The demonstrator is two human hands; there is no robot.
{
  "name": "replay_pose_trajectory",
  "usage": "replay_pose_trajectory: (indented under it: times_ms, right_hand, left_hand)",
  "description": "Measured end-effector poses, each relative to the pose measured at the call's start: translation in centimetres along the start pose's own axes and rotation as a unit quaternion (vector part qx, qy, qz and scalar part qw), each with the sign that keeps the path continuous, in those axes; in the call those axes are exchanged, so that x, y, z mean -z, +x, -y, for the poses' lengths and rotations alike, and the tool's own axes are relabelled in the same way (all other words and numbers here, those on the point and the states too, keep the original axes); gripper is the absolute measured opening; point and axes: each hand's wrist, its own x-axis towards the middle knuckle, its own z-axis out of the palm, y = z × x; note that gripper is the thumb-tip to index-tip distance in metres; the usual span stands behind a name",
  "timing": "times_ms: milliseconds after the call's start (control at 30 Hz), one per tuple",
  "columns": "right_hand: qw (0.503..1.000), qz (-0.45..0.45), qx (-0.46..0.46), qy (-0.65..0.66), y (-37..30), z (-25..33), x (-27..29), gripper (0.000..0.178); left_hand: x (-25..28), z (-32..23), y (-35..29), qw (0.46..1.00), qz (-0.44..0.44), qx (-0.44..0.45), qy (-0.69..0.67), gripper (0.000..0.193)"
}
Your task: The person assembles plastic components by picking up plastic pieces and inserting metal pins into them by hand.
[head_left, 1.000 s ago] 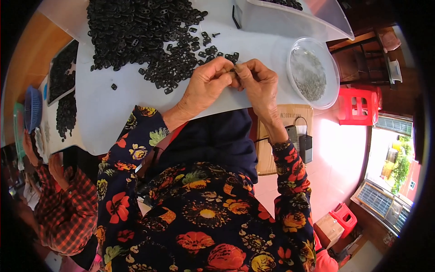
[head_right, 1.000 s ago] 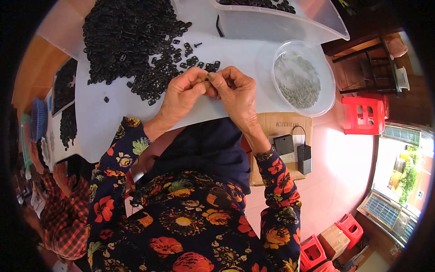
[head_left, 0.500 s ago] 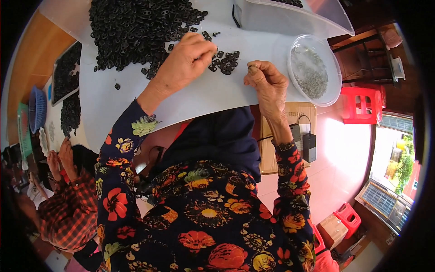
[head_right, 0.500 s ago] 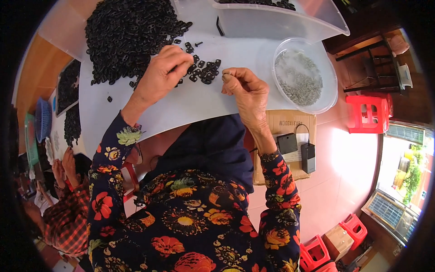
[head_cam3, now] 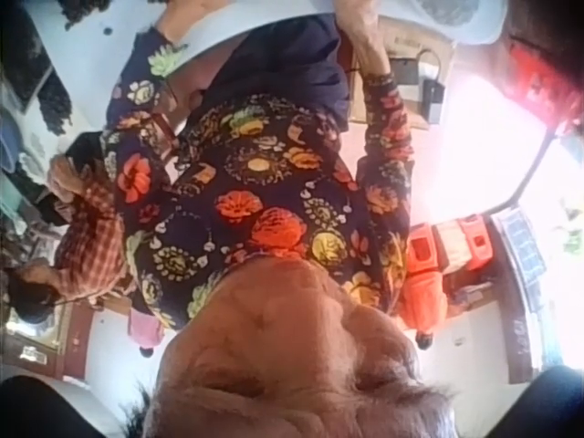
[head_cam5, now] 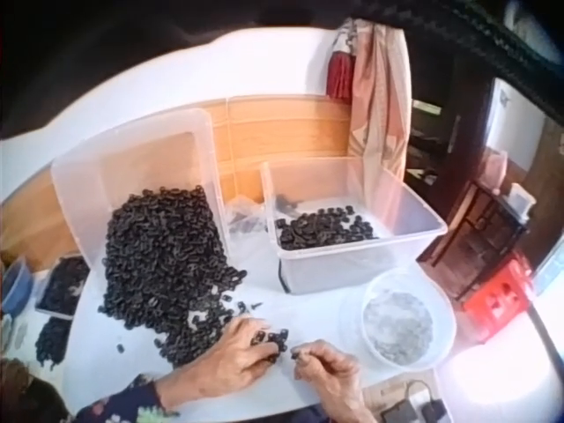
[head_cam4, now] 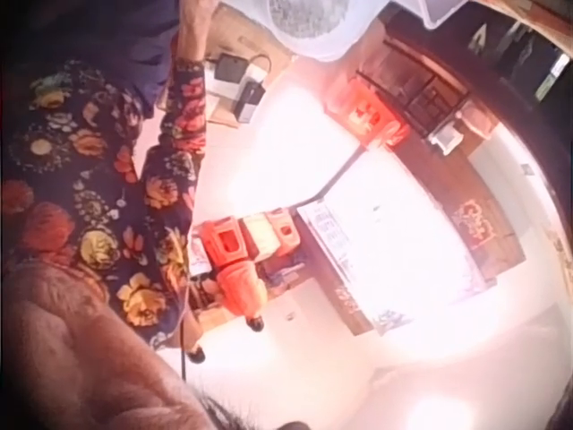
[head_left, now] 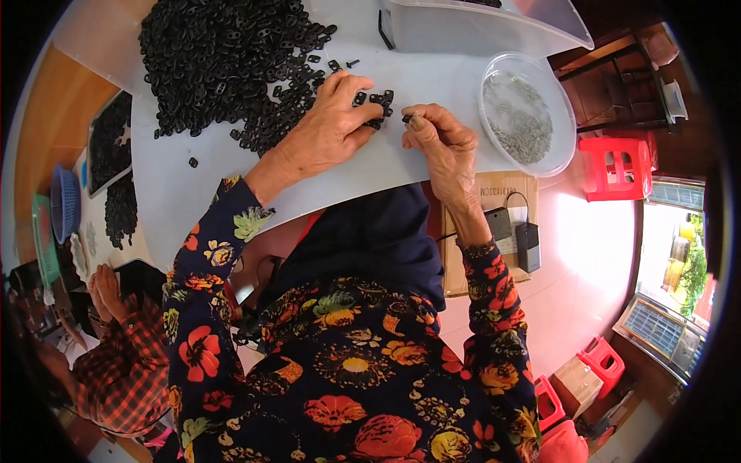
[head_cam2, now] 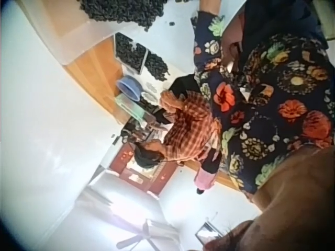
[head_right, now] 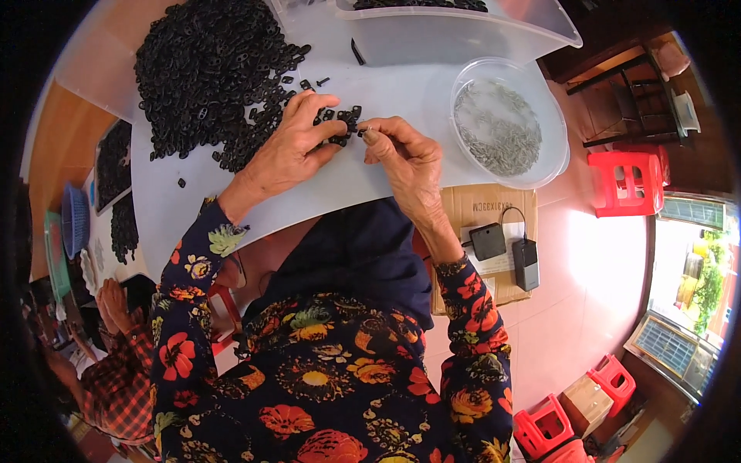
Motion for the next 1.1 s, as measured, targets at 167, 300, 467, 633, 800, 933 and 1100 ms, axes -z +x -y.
replay_pose_trajectory:
  times_ms: [167,300,467,633,800,933,1100]
  right_hand:
    - [1.000,0.005,-0.001,-0.005,0.0,0.1,0.1,0.015]
    - [1.000,0.018,-0.002,0.020,0.1,-0.3,0.3,0.014]
    - [0.999,0.018,0.002,0.038,0.1,-0.5,0.5,0.014]
    - [1.000,0.020,-0.002,0.018,0.1,-0.2,0.2,0.014]
    - [1.000,0.023,0.002,0.018,0.1,-0.1,0.3,0.015]
    - [0.999,0.038,0.012,0.037,0.2,-0.1,0.5,0.017]
    - [0.994,0.033,-0.016,0.099,0.2,0.6,0.3,0.019]
  left_hand:
    - [-0.2,-0.1,0.0,0.999,-0.022,-0.010,0.030,0.028]
    - [-0.4,-0.4,0.4,1.000,-0.011,0.003,0.012,0.028]
    - [-0.5,-0.2,0.6,1.000,-0.005,-0.015,0.006,0.022]
    - [-0.6,0.0,0.7,0.997,-0.047,-0.060,0.025,0.015]
    - [-0.7,0.0,1.2,0.991,-0.129,-0.022,-0.034,0.011]
    - [0.2,-1.9,0.7,0.957,-0.102,0.146,-0.230,0.003]
    - [-0.1,-2.7,0.9,0.889,-0.075,0.209,-0.400,0.007]
